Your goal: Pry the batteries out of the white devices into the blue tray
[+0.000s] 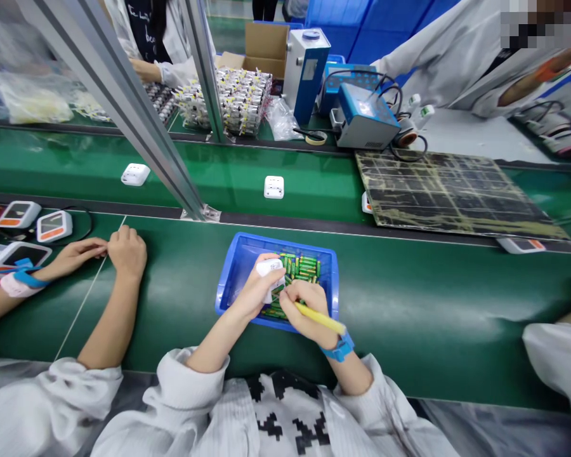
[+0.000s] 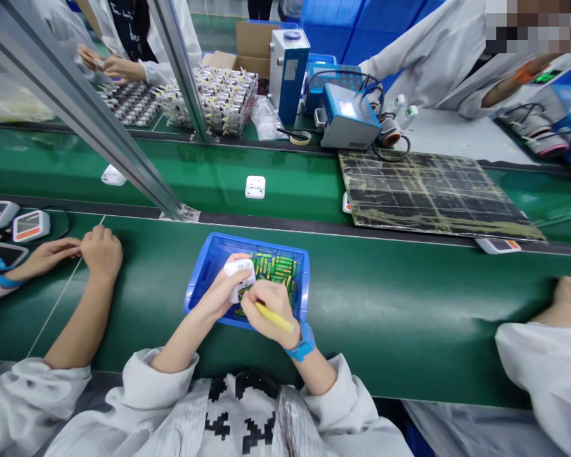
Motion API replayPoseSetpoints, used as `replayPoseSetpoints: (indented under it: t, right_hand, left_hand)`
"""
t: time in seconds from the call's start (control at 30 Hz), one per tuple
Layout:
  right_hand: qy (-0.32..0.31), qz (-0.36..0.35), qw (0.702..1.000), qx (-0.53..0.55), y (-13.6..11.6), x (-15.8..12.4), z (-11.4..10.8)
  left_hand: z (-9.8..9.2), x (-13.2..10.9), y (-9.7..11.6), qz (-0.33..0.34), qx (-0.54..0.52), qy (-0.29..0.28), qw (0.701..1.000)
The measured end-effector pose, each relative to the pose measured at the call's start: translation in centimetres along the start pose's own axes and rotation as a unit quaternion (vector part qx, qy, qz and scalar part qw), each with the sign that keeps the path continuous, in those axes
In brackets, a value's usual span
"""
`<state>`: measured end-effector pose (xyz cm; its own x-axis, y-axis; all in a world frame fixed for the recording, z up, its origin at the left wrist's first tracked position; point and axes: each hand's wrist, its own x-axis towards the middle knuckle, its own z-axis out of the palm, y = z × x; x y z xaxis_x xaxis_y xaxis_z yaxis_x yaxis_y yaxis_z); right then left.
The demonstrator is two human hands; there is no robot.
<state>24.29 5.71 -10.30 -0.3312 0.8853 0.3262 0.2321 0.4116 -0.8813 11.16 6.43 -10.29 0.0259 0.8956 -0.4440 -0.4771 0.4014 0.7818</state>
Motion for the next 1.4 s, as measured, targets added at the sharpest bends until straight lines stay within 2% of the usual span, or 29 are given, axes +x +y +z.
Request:
replayPoseSetpoints:
  t: [0.07, 0.17, 0.27, 0.33, 0.37, 0.47, 0.53, 0.6, 0.8, 0.9, 1.0, 1.07, 1.13, 1.23, 1.33, 1.4]
  right_hand:
    - [-0.012, -0.061, 0.996, -0.061, 0.0, -0.2, 0.4]
    - [0.012, -0.076, 0.988, -0.132, 0.4, -0.4, 0.5]
    - [0.116, -0.029, 0.983, -0.137, 1.1, -0.3, 0.0]
    - [0.173, 0.025, 0.982, -0.077, 1.5, -0.3, -0.4]
    - [0.179, 0.058, 0.982, -0.025, 1.6, -0.3, -0.5]
    - [0.14, 0.145, 0.969, 0.143, 1.7, -0.6, -0.3]
    - [0.127, 0.17, 0.955, 0.204, 1.7, -0.9, 0.0]
    - [0.132, 0.174, 0.95, 0.222, 1.8, -1.1, 0.2]
    - [0.112, 0.136, 0.97, 0.167, 1.7, -1.1, -0.1]
    - [0.066, 0.07, 0.992, 0.084, 1.5, -1.0, -0.3]
    - [0.024, 0.009, 0.999, 0.032, 1.3, -1.1, -0.1]
    - [0.035, 0.04, 0.997, 0.059, 1.3, -1.2, 0.1]
    - [0.068, 0.124, 0.98, 0.138, 1.2, -1.1, 0.3]
    - [0.105, 0.241, 0.915, 0.305, 0.9, -0.2, 0.1]
    - [0.081, 0.304, 0.85, 0.423, 0.3, 0.8, -0.2]
    - [0.069, 0.321, 0.829, 0.452, 0.1, 1.1, -0.2]
  left_hand:
    - [-0.1, 0.1, -0.3, 0.029, 0.024, 0.016, 0.999]
    - [-0.2, 0.1, -0.4, 0.075, 0.054, 0.055, 0.994]
    - [-0.3, -0.1, 0.0, 0.038, 0.045, 0.07, 0.996]
    - [-0.3, -0.2, 0.4, -0.015, 0.013, 0.045, 0.999]
    - [-0.3, -0.3, 0.6, -0.038, -0.009, 0.025, 0.999]
    - [-0.4, -0.2, 1.0, -0.083, -0.076, -0.036, 0.993]
    - [-0.5, -0.2, 1.1, -0.087, -0.099, -0.043, 0.99]
    - [-0.6, -0.1, 1.1, -0.074, -0.103, -0.033, 0.991]
    - [-0.8, -0.2, 1.0, -0.075, -0.099, -0.039, 0.991]
    - [-0.8, -0.2, 0.9, -0.057, -0.093, -0.026, 0.994]
    - [-0.7, -0.2, 0.8, -0.038, -0.087, -0.01, 0.995]
    - [-0.7, -0.2, 0.8, -0.034, -0.09, -0.008, 0.995]
    - [-0.7, -0.2, 0.9, -0.033, -0.091, -0.013, 0.995]
    - [-0.7, -0.3, 0.9, -0.03, -0.088, -0.03, 0.995]
    - [-0.5, -0.4, 0.7, 0.027, -0.045, 0.017, 0.998]
    - [-0.3, -0.4, 0.5, 0.064, -0.002, 0.051, 0.997]
